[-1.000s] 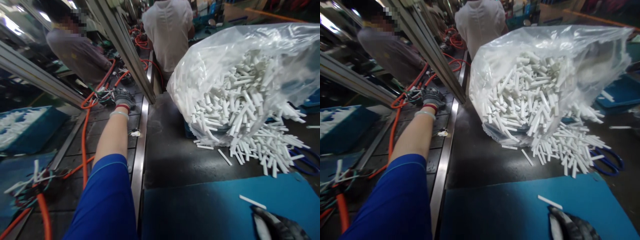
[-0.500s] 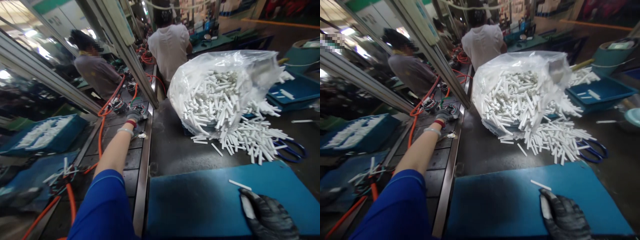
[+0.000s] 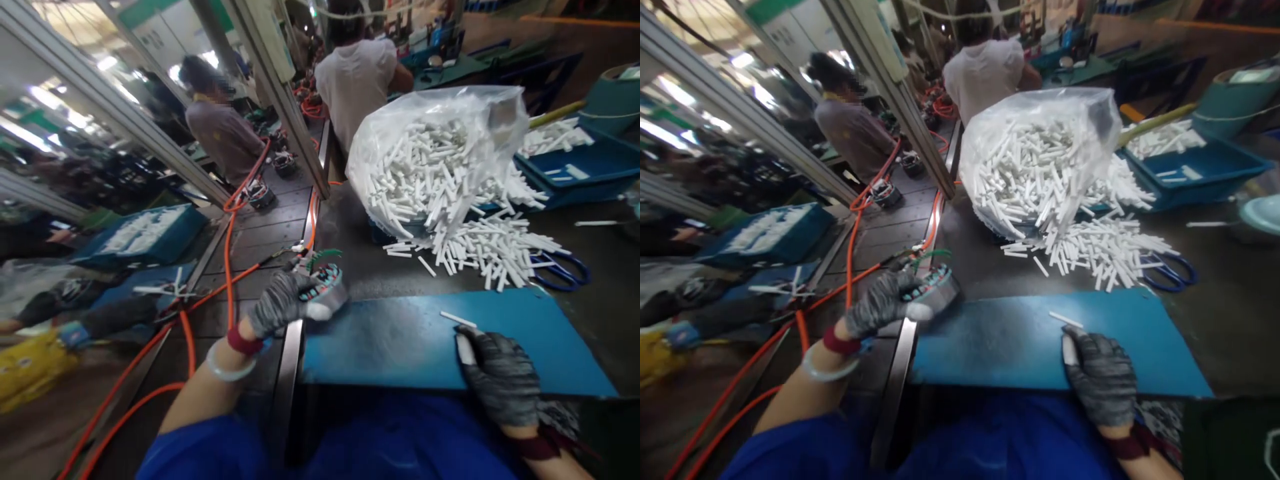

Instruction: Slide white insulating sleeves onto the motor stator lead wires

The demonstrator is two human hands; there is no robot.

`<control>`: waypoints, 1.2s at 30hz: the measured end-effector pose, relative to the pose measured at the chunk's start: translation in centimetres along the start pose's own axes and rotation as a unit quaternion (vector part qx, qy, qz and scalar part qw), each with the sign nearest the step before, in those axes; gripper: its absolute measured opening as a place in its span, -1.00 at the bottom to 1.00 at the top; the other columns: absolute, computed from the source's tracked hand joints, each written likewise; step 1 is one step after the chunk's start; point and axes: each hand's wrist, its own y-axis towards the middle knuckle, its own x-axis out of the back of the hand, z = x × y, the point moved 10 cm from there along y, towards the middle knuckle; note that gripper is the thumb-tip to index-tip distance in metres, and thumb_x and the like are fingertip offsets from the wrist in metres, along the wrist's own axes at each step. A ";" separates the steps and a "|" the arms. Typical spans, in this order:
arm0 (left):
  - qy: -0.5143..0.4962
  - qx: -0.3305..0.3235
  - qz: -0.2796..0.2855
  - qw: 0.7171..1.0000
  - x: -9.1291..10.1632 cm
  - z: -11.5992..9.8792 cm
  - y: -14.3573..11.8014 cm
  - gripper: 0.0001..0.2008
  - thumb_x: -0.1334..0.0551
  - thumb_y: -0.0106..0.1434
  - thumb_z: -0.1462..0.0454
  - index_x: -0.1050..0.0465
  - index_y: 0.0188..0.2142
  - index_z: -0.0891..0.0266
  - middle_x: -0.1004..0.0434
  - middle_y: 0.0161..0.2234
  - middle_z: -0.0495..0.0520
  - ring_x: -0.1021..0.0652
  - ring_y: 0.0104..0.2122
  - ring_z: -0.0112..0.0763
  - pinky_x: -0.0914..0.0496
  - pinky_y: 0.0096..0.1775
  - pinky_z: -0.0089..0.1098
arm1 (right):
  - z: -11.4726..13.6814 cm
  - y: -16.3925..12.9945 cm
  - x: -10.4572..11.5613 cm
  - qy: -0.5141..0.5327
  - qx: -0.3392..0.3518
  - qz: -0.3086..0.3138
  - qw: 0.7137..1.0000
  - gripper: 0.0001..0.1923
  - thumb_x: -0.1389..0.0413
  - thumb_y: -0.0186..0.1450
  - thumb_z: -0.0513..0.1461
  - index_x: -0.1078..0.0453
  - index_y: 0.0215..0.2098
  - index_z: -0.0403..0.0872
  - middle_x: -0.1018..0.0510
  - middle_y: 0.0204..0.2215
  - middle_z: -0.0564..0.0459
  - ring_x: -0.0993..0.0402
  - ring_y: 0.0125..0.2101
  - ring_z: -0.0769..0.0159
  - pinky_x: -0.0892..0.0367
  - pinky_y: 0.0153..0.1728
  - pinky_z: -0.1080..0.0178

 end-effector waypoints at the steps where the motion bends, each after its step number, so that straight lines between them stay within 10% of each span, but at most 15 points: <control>1: 0.020 -0.035 0.032 0.999 -2.5 -2.3 -1.0 -0.52 -0.49 0.11 -0.11 -0.70 -0.07 0.08 -0.73 -0.09 0.00 -0.62 0.06 -0.01 -0.23 0.34 0.04 | 0.0 0.1 0.3 0.009 -0.004 -0.008 1.000 -0.76 -0.06 0.51 -0.16 -0.53 -0.08 -0.12 -0.56 -0.39 -0.08 -0.43 -0.39 0.07 -0.32 -0.29 0.08; 4: 0.033 -0.066 0.068 0.995 -9.2 -6.5 -3.2 -0.49 -0.50 0.11 -0.08 -0.67 0.00 0.06 -0.67 0.09 0.08 -0.52 0.22 0.06 -0.08 0.42 0.10 | 1.8 1.0 2.2 0.085 0.011 -0.049 0.995 -0.84 -0.11 0.48 -0.22 -0.50 -0.06 -0.09 -0.60 -0.32 -0.07 -0.49 -0.31 0.09 -0.39 -0.21 0.08; 7: 0.036 -0.118 0.056 0.991 -11.6 -8.2 -4.2 -0.50 -0.42 0.24 0.08 -0.58 0.14 0.13 -0.62 0.15 0.18 -0.53 0.22 0.05 -0.13 0.41 0.10 | 6.6 2.2 3.7 0.214 0.105 -0.056 0.970 -0.80 -0.17 0.42 -0.31 -0.45 0.01 -0.04 -0.64 -0.22 -0.04 -0.55 -0.21 0.16 -0.44 -0.11 0.12; 10: -0.003 -0.158 0.012 0.987 -7.7 -6.5 -3.0 -0.50 -0.23 0.43 0.15 -0.39 0.32 0.13 -0.56 0.21 0.16 -0.56 0.19 -0.14 -0.36 0.31 -0.10 | 11.0 3.6 3.9 0.289 0.172 -0.048 0.941 -0.67 -0.20 0.40 -0.28 -0.41 0.12 -0.06 -0.64 -0.03 -0.12 -0.56 -0.01 0.12 -0.47 0.00 0.09; 14: 0.213 0.033 -0.124 0.969 0.5 1.5 3.9 -0.45 -0.07 0.44 0.39 -0.28 0.39 0.20 -0.44 0.32 0.21 -0.48 0.27 -0.20 -0.34 0.33 -0.13 | 14.8 5.6 0.3 0.308 0.176 0.043 0.934 -0.39 -0.27 0.36 -0.10 -0.33 0.31 -0.11 -0.50 0.24 -0.29 -0.47 0.20 -0.09 -0.46 0.13 -0.10; 21: 0.306 0.070 -0.024 0.949 -3.8 5.1 12.3 -0.63 -0.39 0.33 0.24 -0.52 0.09 0.28 -0.55 0.16 0.22 -0.57 0.11 -0.17 -0.47 0.18 -0.10 | 17.1 6.2 -4.5 0.272 0.121 0.172 0.939 -0.48 -0.20 0.41 -0.08 -0.42 0.31 0.04 -0.65 0.08 -0.17 -0.59 0.04 -0.12 -0.41 0.14 -0.22; 28: 0.371 0.164 -0.070 0.911 2.0 6.8 6.7 -0.63 -0.22 0.47 0.02 -0.52 -0.11 0.32 -0.60 -0.22 0.15 -0.61 -0.22 -0.25 -0.53 -0.11 -0.15 | 15.5 6.6 -2.3 0.338 0.161 0.077 0.924 -0.48 -0.15 0.43 -0.15 -0.39 0.33 -0.04 -0.67 0.05 -0.17 -0.58 0.04 0.01 -0.41 0.16 -0.06; 36: 0.374 0.049 -0.172 0.910 3.6 0.6 -2.4 -0.58 -0.12 0.45 -0.06 -0.56 -0.24 0.18 -0.61 -0.36 0.23 -0.62 -0.26 -0.06 -0.47 -0.14 -0.13 | 10.1 6.6 -0.4 0.410 0.140 0.084 0.897 -0.82 -0.17 0.39 -0.17 -0.57 -0.08 0.02 -0.69 -0.19 0.00 -0.59 -0.17 0.18 -0.41 -0.09 0.09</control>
